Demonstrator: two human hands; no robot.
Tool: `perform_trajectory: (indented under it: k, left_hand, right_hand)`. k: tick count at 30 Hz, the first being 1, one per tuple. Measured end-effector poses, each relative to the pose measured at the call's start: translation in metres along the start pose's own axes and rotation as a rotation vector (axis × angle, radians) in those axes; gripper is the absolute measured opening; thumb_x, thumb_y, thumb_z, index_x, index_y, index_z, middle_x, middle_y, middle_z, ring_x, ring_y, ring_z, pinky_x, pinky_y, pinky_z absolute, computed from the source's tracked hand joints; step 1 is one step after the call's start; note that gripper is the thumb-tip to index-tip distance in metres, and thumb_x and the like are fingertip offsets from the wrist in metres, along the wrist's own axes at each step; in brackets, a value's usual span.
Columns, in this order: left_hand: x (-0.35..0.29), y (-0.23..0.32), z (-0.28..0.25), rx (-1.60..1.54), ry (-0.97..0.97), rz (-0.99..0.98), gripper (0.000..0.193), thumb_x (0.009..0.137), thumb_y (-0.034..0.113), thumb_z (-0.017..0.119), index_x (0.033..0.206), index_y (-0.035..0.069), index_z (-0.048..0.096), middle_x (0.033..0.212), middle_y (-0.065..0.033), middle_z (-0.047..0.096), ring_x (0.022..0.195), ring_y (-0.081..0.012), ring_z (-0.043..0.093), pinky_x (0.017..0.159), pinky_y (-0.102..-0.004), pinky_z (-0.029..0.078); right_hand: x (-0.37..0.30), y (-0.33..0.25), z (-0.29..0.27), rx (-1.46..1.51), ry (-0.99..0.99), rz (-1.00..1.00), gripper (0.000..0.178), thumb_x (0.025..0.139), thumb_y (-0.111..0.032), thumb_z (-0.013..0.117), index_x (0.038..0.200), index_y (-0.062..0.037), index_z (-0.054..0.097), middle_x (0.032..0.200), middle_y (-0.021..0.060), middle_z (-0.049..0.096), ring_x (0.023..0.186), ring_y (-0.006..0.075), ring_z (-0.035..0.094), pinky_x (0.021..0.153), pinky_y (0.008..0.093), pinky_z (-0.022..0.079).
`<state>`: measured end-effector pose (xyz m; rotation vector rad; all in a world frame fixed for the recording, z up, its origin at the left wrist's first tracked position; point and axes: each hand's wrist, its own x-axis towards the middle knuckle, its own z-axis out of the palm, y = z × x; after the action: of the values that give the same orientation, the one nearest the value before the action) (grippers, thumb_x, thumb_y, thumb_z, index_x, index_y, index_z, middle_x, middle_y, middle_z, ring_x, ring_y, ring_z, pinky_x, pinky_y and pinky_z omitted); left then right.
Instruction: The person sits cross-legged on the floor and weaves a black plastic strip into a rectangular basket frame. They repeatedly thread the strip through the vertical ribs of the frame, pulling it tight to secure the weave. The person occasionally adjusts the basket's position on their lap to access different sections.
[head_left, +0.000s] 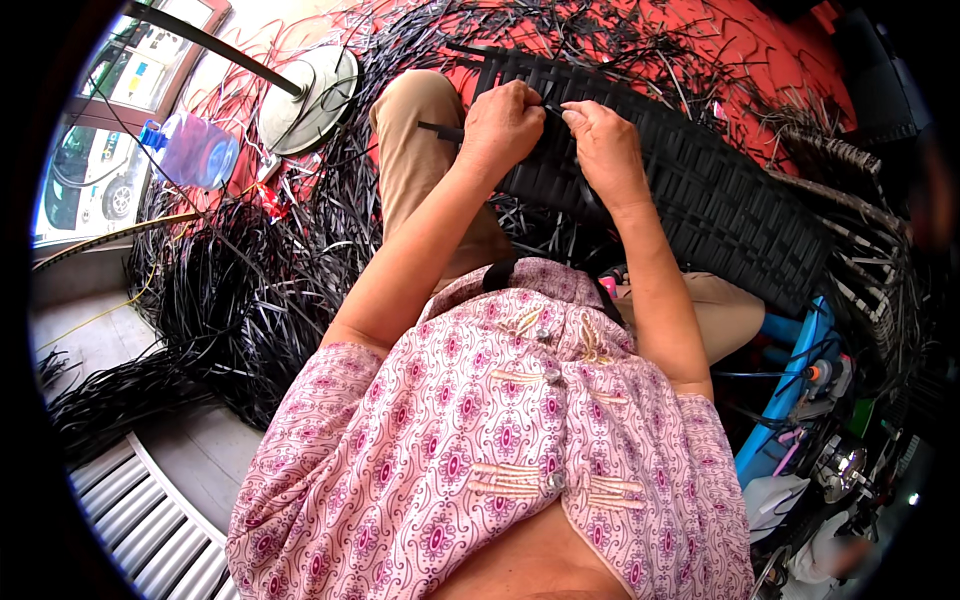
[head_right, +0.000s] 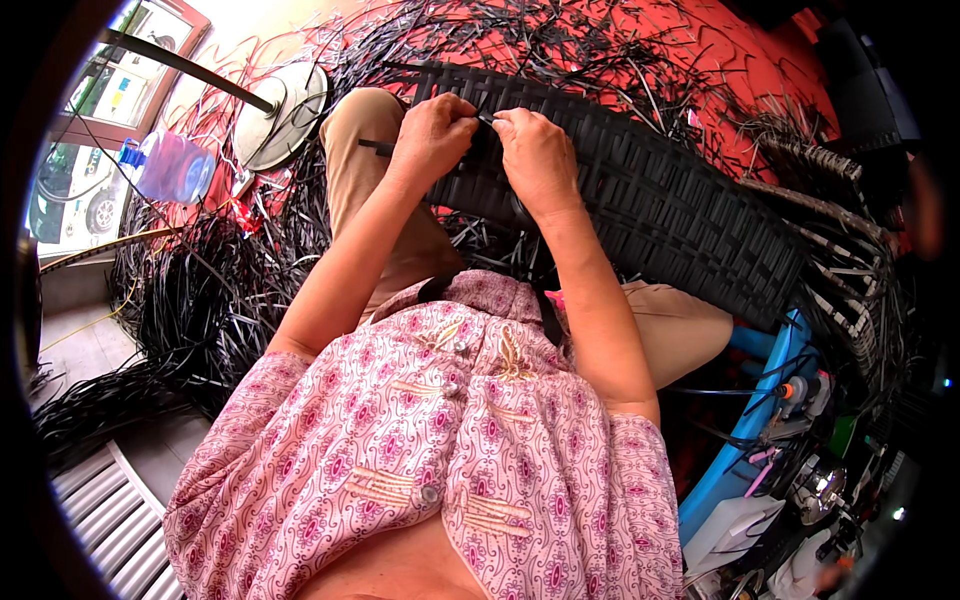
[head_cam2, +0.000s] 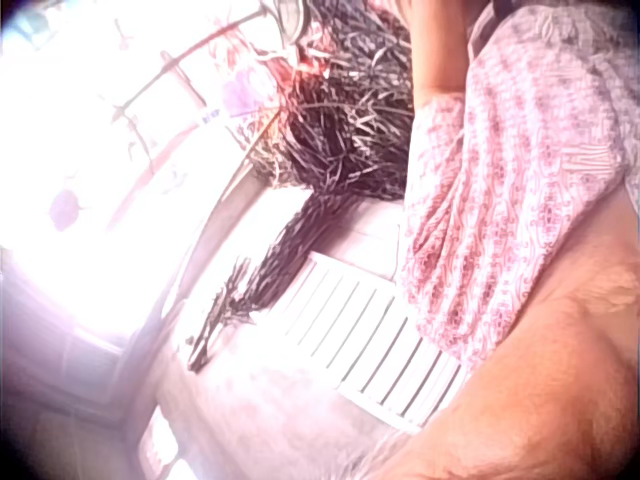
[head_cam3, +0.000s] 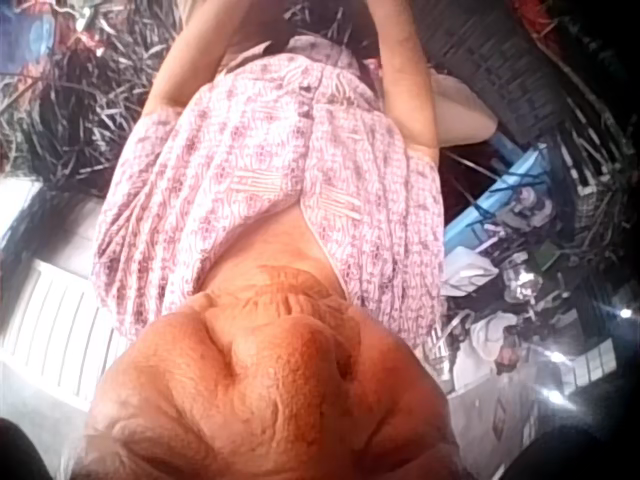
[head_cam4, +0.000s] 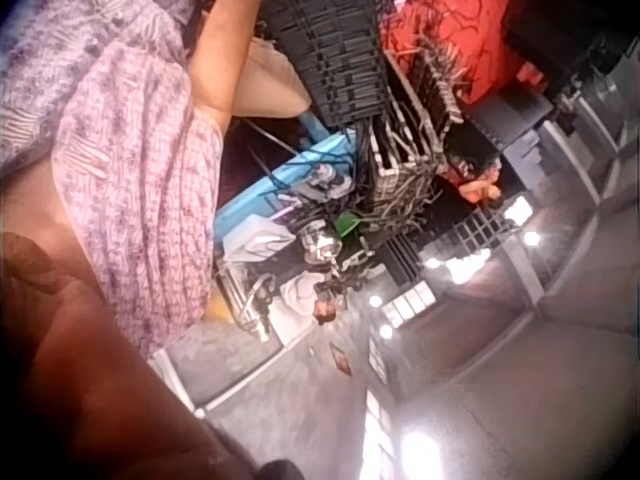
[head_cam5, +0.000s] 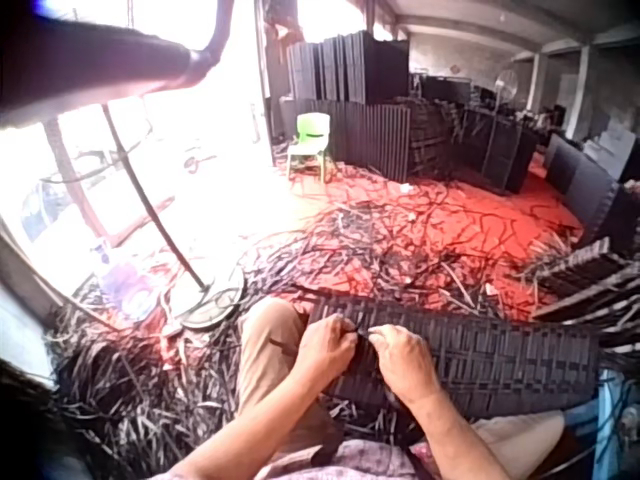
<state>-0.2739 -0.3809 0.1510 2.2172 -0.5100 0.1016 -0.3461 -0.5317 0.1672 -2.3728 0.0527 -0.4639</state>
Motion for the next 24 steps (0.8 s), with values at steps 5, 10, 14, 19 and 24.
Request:
perform_trajectory:
  k: [5,10,14,19,24]
  left_hand:
    - [-0.002,0.003,-0.003,-0.011,0.007,0.006,0.024,0.081,0.021,0.066,0.093,0.0,0.071,0.086,-0.0185,0.072,0.083,-0.0341,0.071,0.077,-0.0414,0.055]
    - [-0.001,0.004,-0.003,-0.085,-0.057,-0.08,0.021,0.081,0.02,0.063,0.09,0.002,0.07,0.088,-0.0197,0.07,0.09,-0.0377,0.068,0.081,-0.0456,0.053]
    - [-0.003,-0.006,0.001,-0.077,0.004,0.018,0.023,0.083,0.021,0.064,0.094,0.002,0.07,0.087,-0.0213,0.069,0.085,-0.0382,0.068,0.076,-0.0455,0.053]
    - [0.003,-0.014,0.006,-0.287,-0.113,-0.081,0.015,0.086,0.014,0.065,0.092,0.001,0.068,0.083,-0.0163,0.069,0.076,-0.0259,0.069,0.072,-0.0372,0.053]
    - [-0.001,-0.007,0.0,-0.093,-0.065,-0.03,0.017,0.087,0.013,0.062,0.094,-0.001,0.068,0.085,-0.0175,0.071,0.079,-0.0311,0.07,0.075,-0.04,0.053]
  right_hand:
    - [0.0,-0.001,0.007,-0.122,0.062,-0.051,0.02,0.097,-0.022,0.06,0.096,-0.0037,0.068,0.093,0.0202,0.071,0.089,0.0385,0.068,0.078,0.0483,0.054]
    - [0.003,0.002,-0.001,0.399,-0.007,0.263,0.024,0.092,-0.017,0.064,0.105,0.0019,0.071,0.087,0.017,0.074,0.075,0.0266,0.072,0.072,0.0365,0.057]
    - [0.005,-0.001,-0.009,0.778,-0.003,0.357,0.025,0.089,-0.011,0.067,0.105,0.0072,0.069,0.087,0.0117,0.074,0.07,0.0135,0.07,0.063,0.0267,0.056]
    - [0.006,-0.001,-0.012,0.853,0.019,0.333,0.02,0.091,-0.01,0.065,0.102,0.0061,0.069,0.075,0.0118,0.072,0.06,0.0154,0.068,0.056,0.028,0.055]
    - [0.009,-0.005,-0.003,0.217,0.103,0.241,0.018,0.082,-0.011,0.066,0.09,0.0031,0.074,0.077,0.0167,0.073,0.062,0.0236,0.071,0.063,0.0361,0.057]
